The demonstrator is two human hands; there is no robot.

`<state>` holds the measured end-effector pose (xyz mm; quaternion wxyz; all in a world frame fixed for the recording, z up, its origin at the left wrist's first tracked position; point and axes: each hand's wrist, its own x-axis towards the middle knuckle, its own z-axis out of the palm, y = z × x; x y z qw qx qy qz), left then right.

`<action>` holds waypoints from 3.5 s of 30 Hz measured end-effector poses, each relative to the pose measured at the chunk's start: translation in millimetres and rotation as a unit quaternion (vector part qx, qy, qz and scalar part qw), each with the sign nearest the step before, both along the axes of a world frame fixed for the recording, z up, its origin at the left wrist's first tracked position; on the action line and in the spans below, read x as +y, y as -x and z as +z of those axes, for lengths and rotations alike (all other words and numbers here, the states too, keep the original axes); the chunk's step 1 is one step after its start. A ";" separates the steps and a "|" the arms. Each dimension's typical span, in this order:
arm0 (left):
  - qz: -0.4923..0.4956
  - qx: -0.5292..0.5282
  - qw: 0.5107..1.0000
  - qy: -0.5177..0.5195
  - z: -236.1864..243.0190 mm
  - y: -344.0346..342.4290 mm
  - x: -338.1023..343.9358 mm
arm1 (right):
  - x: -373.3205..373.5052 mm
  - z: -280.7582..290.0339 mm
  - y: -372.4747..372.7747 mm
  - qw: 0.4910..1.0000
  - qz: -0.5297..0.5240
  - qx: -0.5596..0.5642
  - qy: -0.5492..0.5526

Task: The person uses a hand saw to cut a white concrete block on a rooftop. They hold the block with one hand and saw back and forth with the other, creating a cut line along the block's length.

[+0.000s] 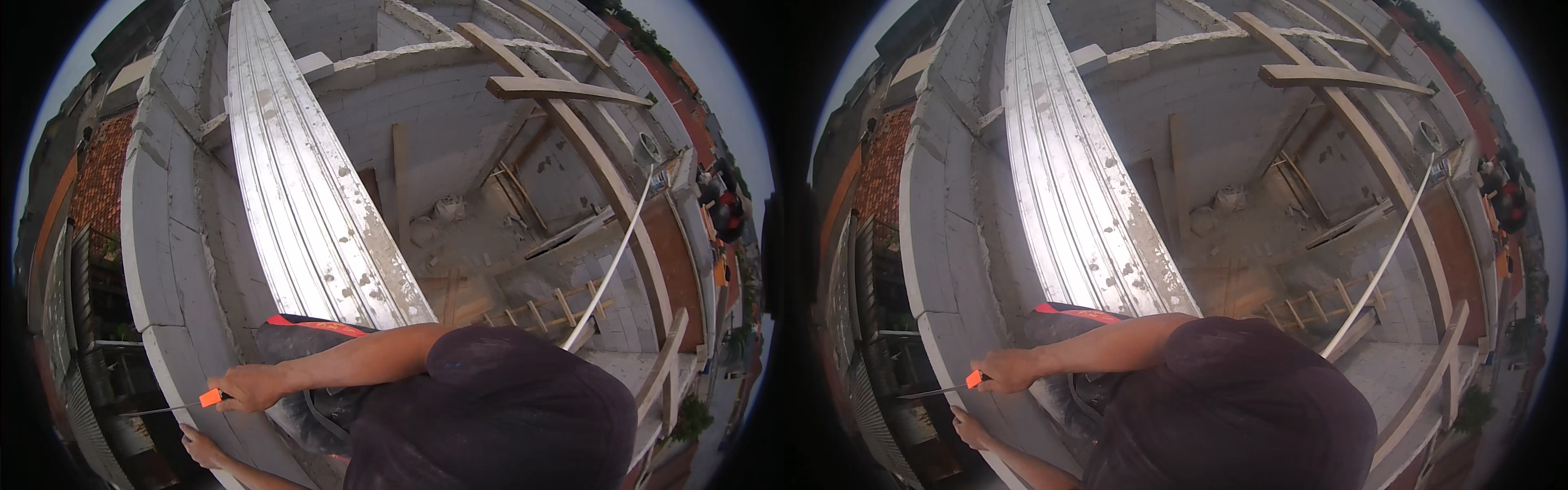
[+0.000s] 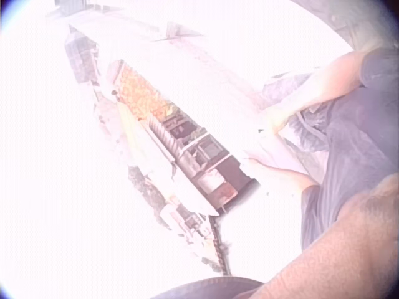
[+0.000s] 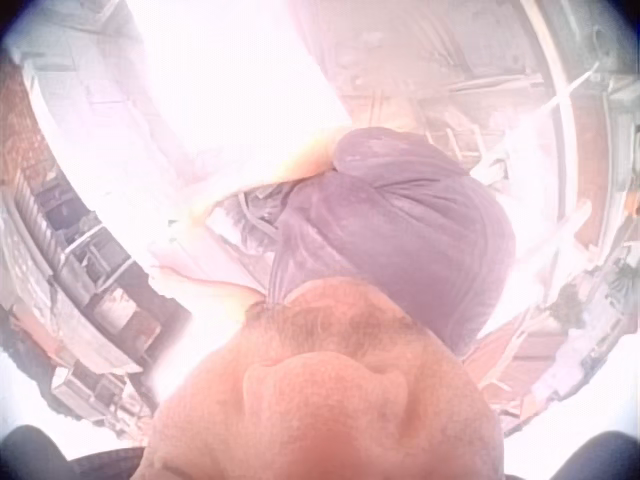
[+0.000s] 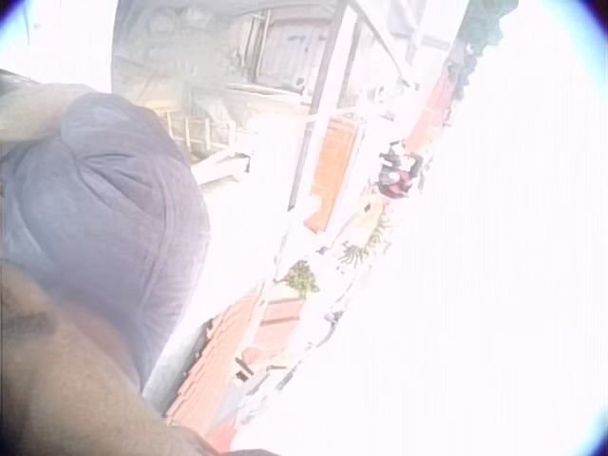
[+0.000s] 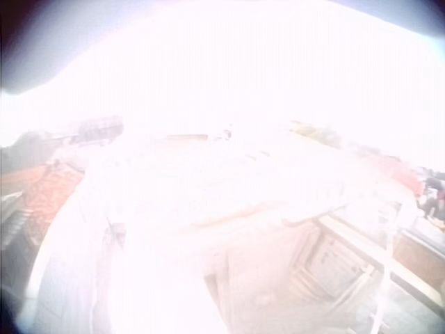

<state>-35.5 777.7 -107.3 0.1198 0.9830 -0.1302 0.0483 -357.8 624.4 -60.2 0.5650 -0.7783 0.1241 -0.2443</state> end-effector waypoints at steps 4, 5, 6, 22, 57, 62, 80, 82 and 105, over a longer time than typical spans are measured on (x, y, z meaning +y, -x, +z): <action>-0.010 -0.035 0.999 0.020 6.1 17.0 -5.3 | -3.4 6.9 1.3 1.000 0.003 0.023 -0.022; -0.011 -0.047 0.998 0.033 9.1 18.1 -6.5 | -1.7 4.6 -2.8 0.999 -0.011 0.033 0.000; 0.000 -0.050 0.998 0.024 8.1 14.8 -3.3 | -0.7 11.3 -1.8 0.999 0.005 0.034 -0.023; -0.170 -0.367 0.905 -0.134 -74.3 -75.0 19.6 | 2.6 13.7 12.1 1.000 -0.010 0.006 -0.019; 0.036 -0.025 0.997 0.063 23.2 29.5 -13.9 | -15.4 18.5 8.9 0.993 0.095 0.051 -0.042; 0.037 -0.033 0.996 0.073 19.0 31.4 -3.1 | -19.8 12.7 1.1 0.996 0.080 0.016 0.025; 0.049 -0.009 0.996 0.072 26.0 34.2 -12.7 | -8.5 29.0 16.2 0.996 0.078 0.015 0.030; 0.050 -0.001 0.996 0.070 27.9 34.4 -8.1 | -4.0 30.3 15.2 0.996 0.081 0.023 0.028; -0.030 -0.047 0.998 0.027 -24.5 -18.7 3.2 | -14.0 46.0 29.2 0.991 0.106 0.083 -0.006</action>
